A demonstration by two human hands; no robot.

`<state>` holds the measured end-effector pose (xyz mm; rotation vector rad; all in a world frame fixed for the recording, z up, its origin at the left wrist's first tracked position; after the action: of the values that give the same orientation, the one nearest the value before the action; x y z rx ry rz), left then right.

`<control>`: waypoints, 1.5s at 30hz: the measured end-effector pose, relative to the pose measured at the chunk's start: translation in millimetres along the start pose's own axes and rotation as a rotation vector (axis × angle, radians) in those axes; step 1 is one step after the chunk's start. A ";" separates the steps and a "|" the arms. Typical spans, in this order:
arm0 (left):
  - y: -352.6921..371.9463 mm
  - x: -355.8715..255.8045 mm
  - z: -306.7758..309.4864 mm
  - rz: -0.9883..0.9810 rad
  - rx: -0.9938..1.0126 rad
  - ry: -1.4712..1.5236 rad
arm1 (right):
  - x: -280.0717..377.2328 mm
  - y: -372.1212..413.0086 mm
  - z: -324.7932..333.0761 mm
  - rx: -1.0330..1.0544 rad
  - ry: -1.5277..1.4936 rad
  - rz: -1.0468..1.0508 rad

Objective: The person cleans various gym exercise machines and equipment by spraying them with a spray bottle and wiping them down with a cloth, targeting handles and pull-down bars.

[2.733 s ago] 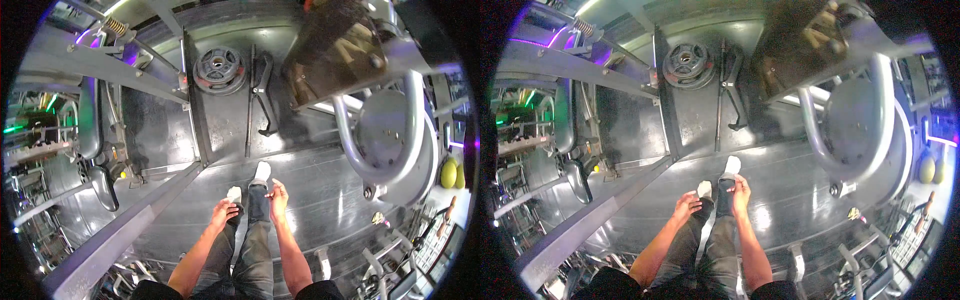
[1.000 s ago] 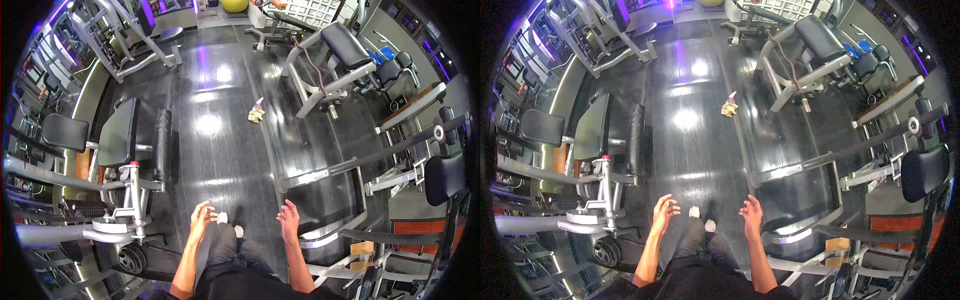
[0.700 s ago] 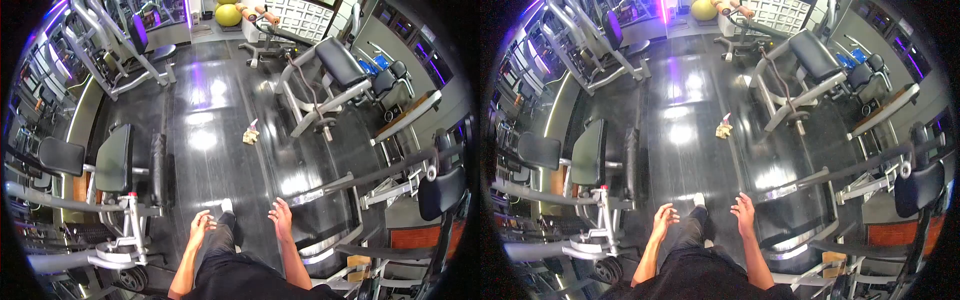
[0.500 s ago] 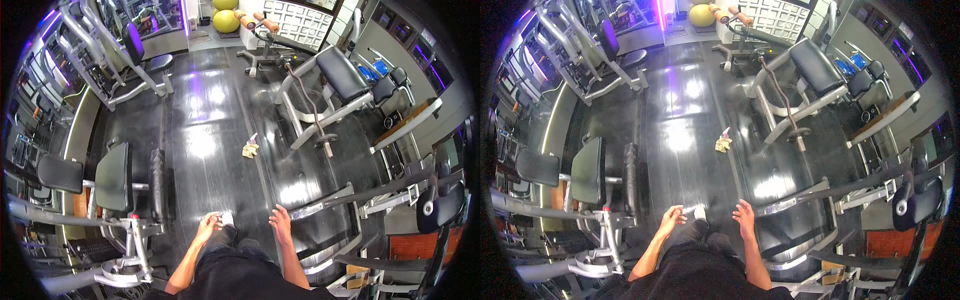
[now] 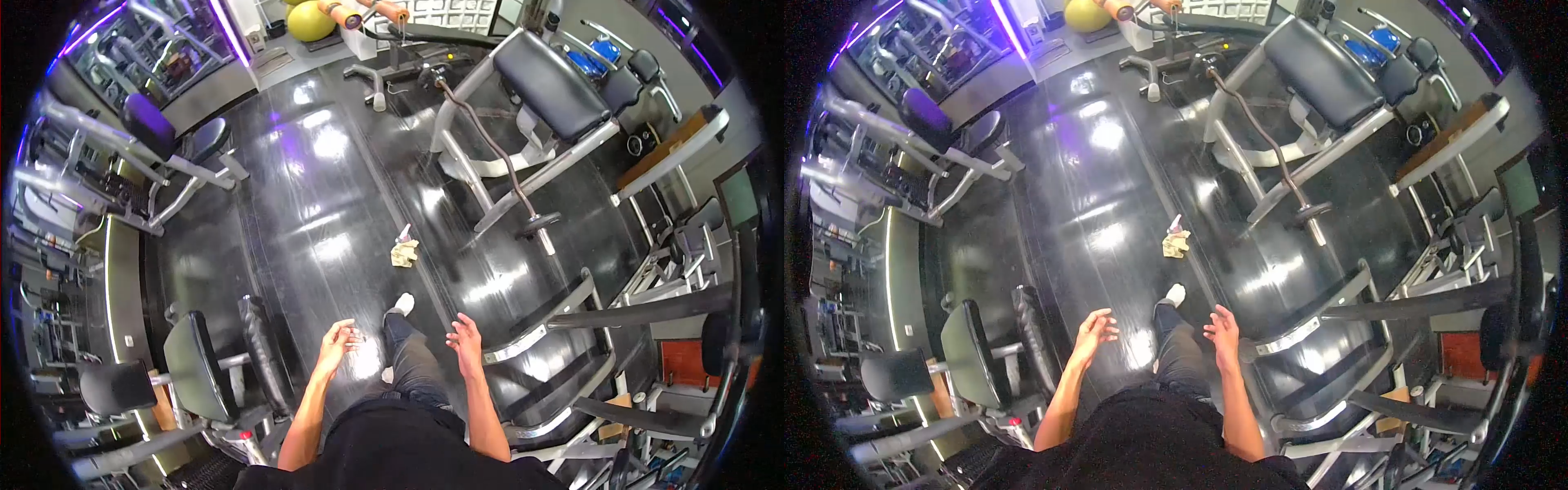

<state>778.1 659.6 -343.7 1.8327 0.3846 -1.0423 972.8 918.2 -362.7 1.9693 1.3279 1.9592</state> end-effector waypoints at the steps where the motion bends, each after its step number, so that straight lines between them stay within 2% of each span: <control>1: -15.1 -3.6 -0.5 0.016 0.001 -0.013 | 2.2 -18.1 -5.3 -0.021 -0.012 0.000; 4: -70.4 -23.9 -1.9 0.015 0.006 -0.057 | 0.8 -89.6 -21.0 -0.052 -0.016 -0.034; 8: -115.1 -26.1 4.1 0.176 -0.076 -0.113 | -17.6 -165.6 -35.5 -0.079 0.122 -0.095; 11: -172.7 -16.8 2.5 0.249 -0.061 -0.112 | -29.6 -224.5 -56.3 -0.065 0.161 -0.133; 13: -221.8 -3.8 -10.9 0.329 0.017 -0.069 | -44.7 -268.8 -63.7 -0.053 0.188 -0.143; 16: -313.5 27.3 -28.3 0.409 0.132 -0.291 | -71.1 -338.0 -75.0 -0.043 0.213 -0.125; 19: -411.3 88.2 -30.5 0.361 0.228 -0.541 | -111.1 -401.1 -78.9 -0.033 0.277 -0.191; 20: -441.0 106.8 -31.4 0.317 0.256 -0.677 | -123.7 -421.2 -80.1 -0.028 0.294 -0.211; 22: -490.5 126.5 -40.9 -0.015 0.343 -1.022 | -157.7 -461.5 -79.3 -0.020 0.381 -0.221; 24: -534.4 161.8 -40.2 0.107 0.391 -1.295 | -195.2 -506.0 -76.6 -0.006 0.563 -0.211; 25: -555.1 179.1 -40.6 0.121 0.399 -1.292 | -214.0 -525.6 -74.5 -0.009 0.566 -0.226; 26: -574.5 196.4 -39.3 0.084 0.374 -1.297 | -217.3 -543.4 -76.9 -0.013 0.768 -0.049; 27: -587.4 213.7 -36.0 0.047 0.350 -1.302 | -221.5 -555.6 -82.0 -0.012 0.967 0.132; 30: -621.5 255.3 -35.9 0.026 0.347 -1.219 | -255.9 -591.9 -86.4 -0.037 0.919 0.082; 31: -629.4 268.6 -36.0 0.115 0.386 -1.206 | -263.2 -602.2 -90.6 -0.009 0.978 0.121; 32: -636.6 276.6 -36.4 0.123 0.395 -1.207 | -270.3 -609.0 -92.3 -0.013 0.978 0.110; 34: -649.2 293.3 -45.1 0.095 0.555 -1.268 | -275.4 -622.2 -101.6 0.008 0.790 0.118; 35: -654.9 303.5 -48.2 0.174 0.626 -1.270 | -282.2 -630.8 -101.4 -0.027 0.878 0.278; 36: -663.3 323.0 -45.6 0.172 0.637 -1.267 | -282.5 -634.0 -103.4 -0.036 0.883 0.274; 38: -676.0 367.0 -47.3 0.073 0.773 -1.311 | -287.2 -639.0 -107.1 -0.016 0.822 0.106; 39: -681.1 392.5 -42.6 -0.020 0.724 -1.347 | -282.7 -638.0 -112.5 0.027 0.789 0.096; 40: -679.3 394.2 -44.4 -0.021 0.731 -1.345 | -285.3 -640.1 -111.5 0.020 0.791 0.093; 42: -675.1 375.9 -43.2 0.164 0.616 -1.089 | -285.4 -643.2 -117.3 0.050 0.917 0.233; 43: -670.4 351.9 -45.9 0.069 0.534 -1.042 | -287.8 -642.6 -117.5 0.040 0.910 0.243; 44: -664.8 336.8 -47.0 0.067 0.532 -1.046 | -285.7 -640.8 -120.3 0.040 0.907 0.246; 45: -660.9 327.1 -43.4 0.119 0.478 -0.973 | -287.5 -638.0 -118.2 0.013 0.900 0.139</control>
<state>564.4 965.3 -981.2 1.4657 -0.5909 -1.8815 599.1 1087.8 -941.8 1.1883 1.3153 3.0840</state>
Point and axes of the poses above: each hand's wrist, its own y-axis away from the middle knuckle, its own z-axis out of the back of the hand, x = y × z, the point moved 7 cm from there along -y, towards the middle knuckle, and after that the axes turned 1 degree about z, right-handed, at the moved point
